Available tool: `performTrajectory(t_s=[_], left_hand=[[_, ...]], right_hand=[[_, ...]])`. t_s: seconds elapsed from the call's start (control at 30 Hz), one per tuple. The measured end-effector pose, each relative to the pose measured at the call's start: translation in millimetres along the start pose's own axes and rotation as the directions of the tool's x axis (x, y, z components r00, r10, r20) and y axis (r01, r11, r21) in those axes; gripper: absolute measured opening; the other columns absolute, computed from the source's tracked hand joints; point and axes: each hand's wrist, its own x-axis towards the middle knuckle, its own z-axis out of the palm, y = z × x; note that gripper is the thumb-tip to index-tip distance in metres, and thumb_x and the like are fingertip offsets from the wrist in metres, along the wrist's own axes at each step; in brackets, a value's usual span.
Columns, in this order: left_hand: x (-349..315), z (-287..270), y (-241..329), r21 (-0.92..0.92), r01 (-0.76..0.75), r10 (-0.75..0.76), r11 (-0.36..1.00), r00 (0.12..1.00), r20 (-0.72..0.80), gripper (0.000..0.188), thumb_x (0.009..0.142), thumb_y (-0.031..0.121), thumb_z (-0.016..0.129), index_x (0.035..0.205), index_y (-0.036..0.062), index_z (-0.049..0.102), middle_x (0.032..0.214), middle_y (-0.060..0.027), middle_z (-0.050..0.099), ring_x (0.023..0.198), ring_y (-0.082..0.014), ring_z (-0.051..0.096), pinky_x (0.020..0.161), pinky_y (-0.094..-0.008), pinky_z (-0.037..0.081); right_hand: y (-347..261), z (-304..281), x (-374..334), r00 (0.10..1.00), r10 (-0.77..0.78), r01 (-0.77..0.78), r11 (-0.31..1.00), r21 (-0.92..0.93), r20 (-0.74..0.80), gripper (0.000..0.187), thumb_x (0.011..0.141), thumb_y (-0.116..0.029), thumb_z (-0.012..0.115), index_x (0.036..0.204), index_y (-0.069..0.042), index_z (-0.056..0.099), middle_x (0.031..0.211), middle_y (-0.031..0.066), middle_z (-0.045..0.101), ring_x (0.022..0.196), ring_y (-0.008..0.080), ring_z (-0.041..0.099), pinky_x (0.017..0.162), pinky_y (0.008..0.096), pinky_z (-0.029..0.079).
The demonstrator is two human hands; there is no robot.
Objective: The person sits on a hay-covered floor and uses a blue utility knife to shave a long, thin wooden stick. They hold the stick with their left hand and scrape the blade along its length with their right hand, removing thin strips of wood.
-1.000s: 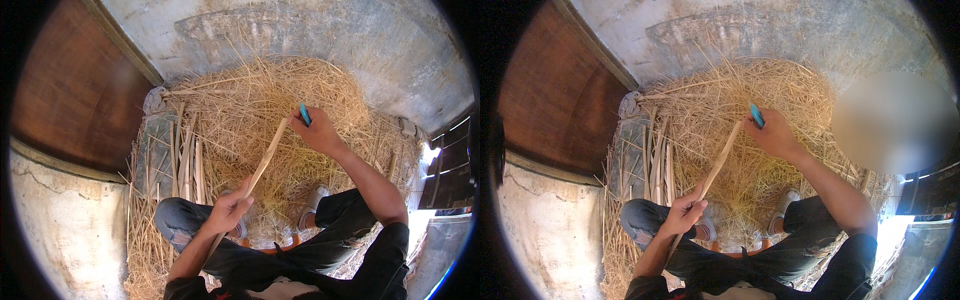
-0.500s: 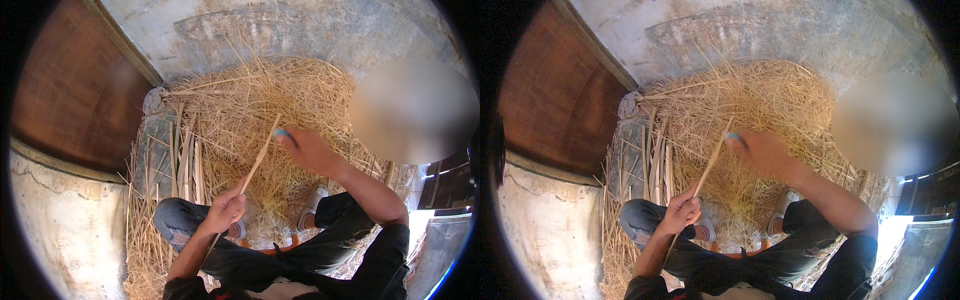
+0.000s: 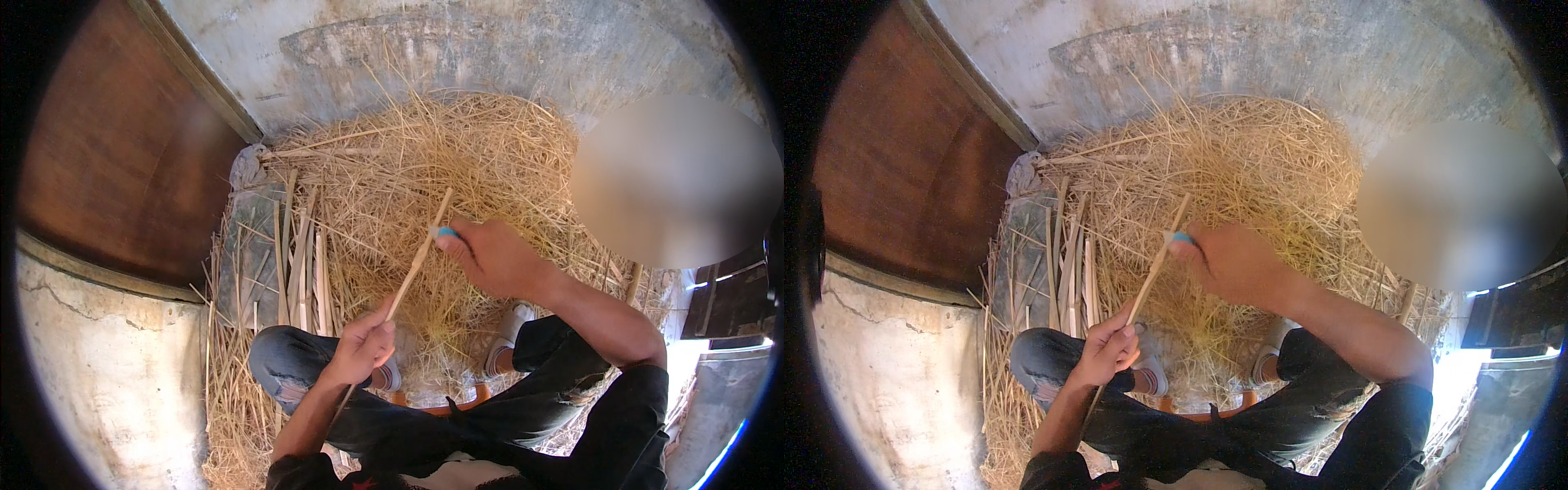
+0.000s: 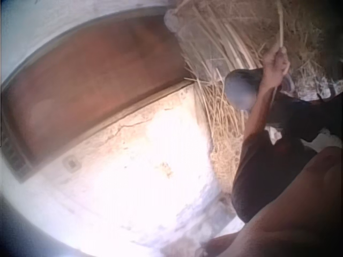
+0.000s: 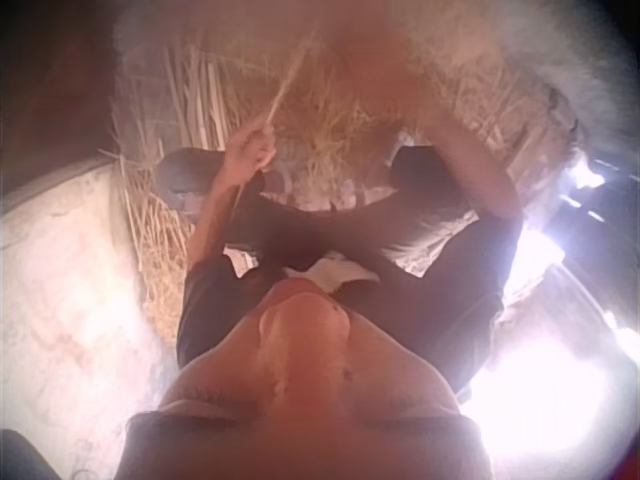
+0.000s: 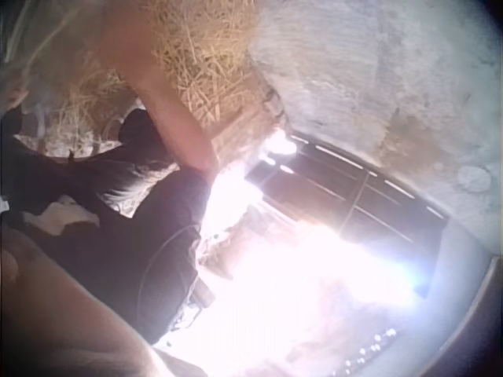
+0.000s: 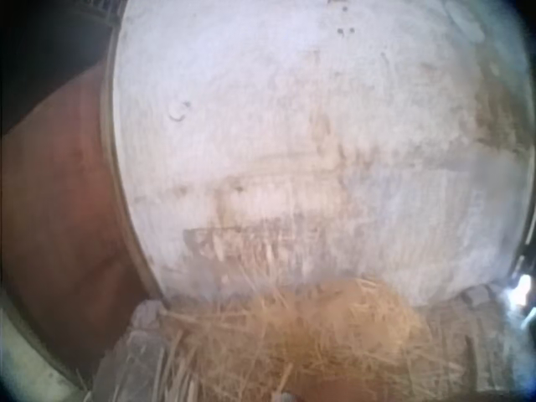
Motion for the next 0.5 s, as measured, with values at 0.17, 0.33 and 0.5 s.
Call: performTrajectory(t_s=[0.17, 0.33, 0.5], left_hand=[[4, 2, -9, 0.125, -0.063, 0.060, 0.990, 0.998, 0.027, 0.053, 0.108, 0.012, 0.045, 0.158, 0.0064, 0.030, 0.063, 0.0055, 0.033, 0.050, -0.0049, 0.028, 0.045, -0.0234, 0.030], [-4, 2, -3, 0.039, -0.041, 0.040, 0.998, 0.998, 0.041, 0.053, 0.107, 0.010, 0.047, 0.157, 0.0041, 0.032, 0.065, 0.0048, 0.038, 0.051, -0.0048, 0.035, 0.047, -0.0225, 0.033], [-4, 1, -2, 0.052, -0.043, 0.042, 0.998, 0.999, 0.013, 0.053, 0.107, 0.011, 0.048, 0.157, 0.0039, 0.032, 0.065, 0.0046, 0.039, 0.051, -0.0048, 0.036, 0.047, -0.0228, 0.033]], right_hand=[[34, -4, 18, 0.991, 0.085, -0.087, 0.996, -0.010, -0.104, 0.047, 0.108, -0.040, 0.042, 0.095, 0.002, 0.057, 0.065, 0.0259, 0.055, 0.065, 0.0454, 0.060, 0.062, 0.0507, 0.046], [32, -2, 15, 0.980, 0.118, -0.102, 0.989, 0.104, -0.158, 0.057, 0.108, -0.047, 0.037, 0.098, 0.004, 0.061, 0.078, 0.0300, 0.063, 0.079, 0.0495, 0.063, 0.071, 0.0552, 0.049], [21, -19, 12, 0.981, 0.123, -0.115, 0.992, 0.055, -0.153, 0.051, 0.107, -0.046, 0.040, 0.099, 0.002, 0.058, 0.074, 0.0280, 0.063, 0.072, 0.0485, 0.064, 0.065, 0.0550, 0.049]])
